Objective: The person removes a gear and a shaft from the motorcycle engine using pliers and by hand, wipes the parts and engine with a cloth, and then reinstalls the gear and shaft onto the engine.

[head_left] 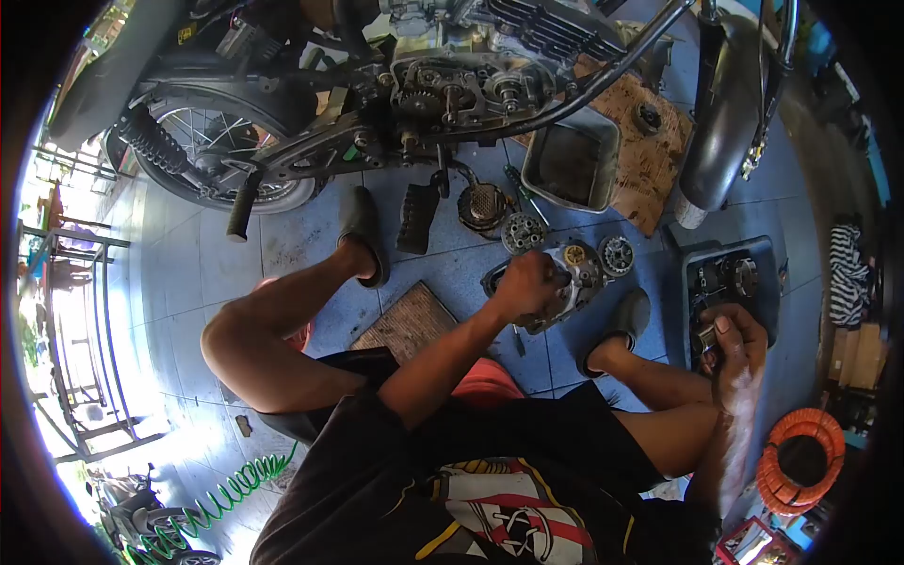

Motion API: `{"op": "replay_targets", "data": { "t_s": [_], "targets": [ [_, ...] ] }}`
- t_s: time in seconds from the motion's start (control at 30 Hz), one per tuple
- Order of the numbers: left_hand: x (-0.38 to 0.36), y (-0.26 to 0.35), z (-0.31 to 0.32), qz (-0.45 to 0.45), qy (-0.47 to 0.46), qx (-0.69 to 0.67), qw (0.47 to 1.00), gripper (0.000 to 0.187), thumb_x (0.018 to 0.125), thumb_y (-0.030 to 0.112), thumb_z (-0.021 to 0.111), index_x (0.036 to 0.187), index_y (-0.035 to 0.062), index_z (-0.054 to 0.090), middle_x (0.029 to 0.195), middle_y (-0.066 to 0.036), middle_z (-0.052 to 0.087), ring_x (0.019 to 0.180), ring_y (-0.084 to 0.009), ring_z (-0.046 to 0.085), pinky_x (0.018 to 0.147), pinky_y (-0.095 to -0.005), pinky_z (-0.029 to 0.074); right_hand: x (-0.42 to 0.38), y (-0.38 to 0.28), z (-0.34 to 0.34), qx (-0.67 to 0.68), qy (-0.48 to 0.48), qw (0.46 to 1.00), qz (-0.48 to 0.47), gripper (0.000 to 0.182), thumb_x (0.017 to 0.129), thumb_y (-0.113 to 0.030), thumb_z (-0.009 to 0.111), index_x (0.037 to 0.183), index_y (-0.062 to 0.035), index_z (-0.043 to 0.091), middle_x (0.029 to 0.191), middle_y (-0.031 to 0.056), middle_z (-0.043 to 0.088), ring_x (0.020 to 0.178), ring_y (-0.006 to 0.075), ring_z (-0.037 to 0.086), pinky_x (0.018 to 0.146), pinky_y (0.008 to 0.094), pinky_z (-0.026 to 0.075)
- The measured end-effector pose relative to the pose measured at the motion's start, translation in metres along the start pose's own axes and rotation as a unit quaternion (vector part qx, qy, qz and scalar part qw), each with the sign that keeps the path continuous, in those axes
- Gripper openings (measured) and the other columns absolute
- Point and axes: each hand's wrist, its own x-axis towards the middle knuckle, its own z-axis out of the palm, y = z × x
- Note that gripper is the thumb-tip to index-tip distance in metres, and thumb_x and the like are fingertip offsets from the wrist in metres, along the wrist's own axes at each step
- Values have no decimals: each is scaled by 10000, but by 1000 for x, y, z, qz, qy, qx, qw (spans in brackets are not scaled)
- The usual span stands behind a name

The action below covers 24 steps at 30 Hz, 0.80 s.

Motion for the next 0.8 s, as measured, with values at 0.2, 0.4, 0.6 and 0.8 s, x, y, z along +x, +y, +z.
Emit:
{"op": "replay_targets", "data": {
  "t_s": [0.2,0.4,0.6,0.8],
  "targets": [
    [9,39,-132,80,90,32,992,175,739,115,620,881,44,695,840,-191,679,812,-330,674,747,-396,531,4,-8,8,-43,-37,998,-37,267,902,-253,616,897,14,624,595,-34,512,478,13,400,437,183,286],
    [42,9,-213,95,250,40,963,194,775,170,675,909,31,695,854,-158,687,820,-268,675,734,-336,503,7,-8,13,-53,-49,997,-36,201,908,-184,602,896,15,628,603,-27,530,486,7,406,443,182,299],
    [67,-8,-206,94,316,13,944,211,790,135,685,950,-3,680,858,-109,696,804,-157,638,742,-291,481,16,-5,17,-56,-41,997,-26,196,907,-179,604,893,15,630,598,-27,521,485,8,405,433,180,298],
    [75,-20,-199,105,308,-67,943,174,817,109,671,942,-12,675,853,-82,681,769,-135,606,719,-283,471,21,0,18,-52,-23,998,-5,194,902,-177,610,887,15,628,583,-27,507,478,12,403,422,182,291]
  ]
}}
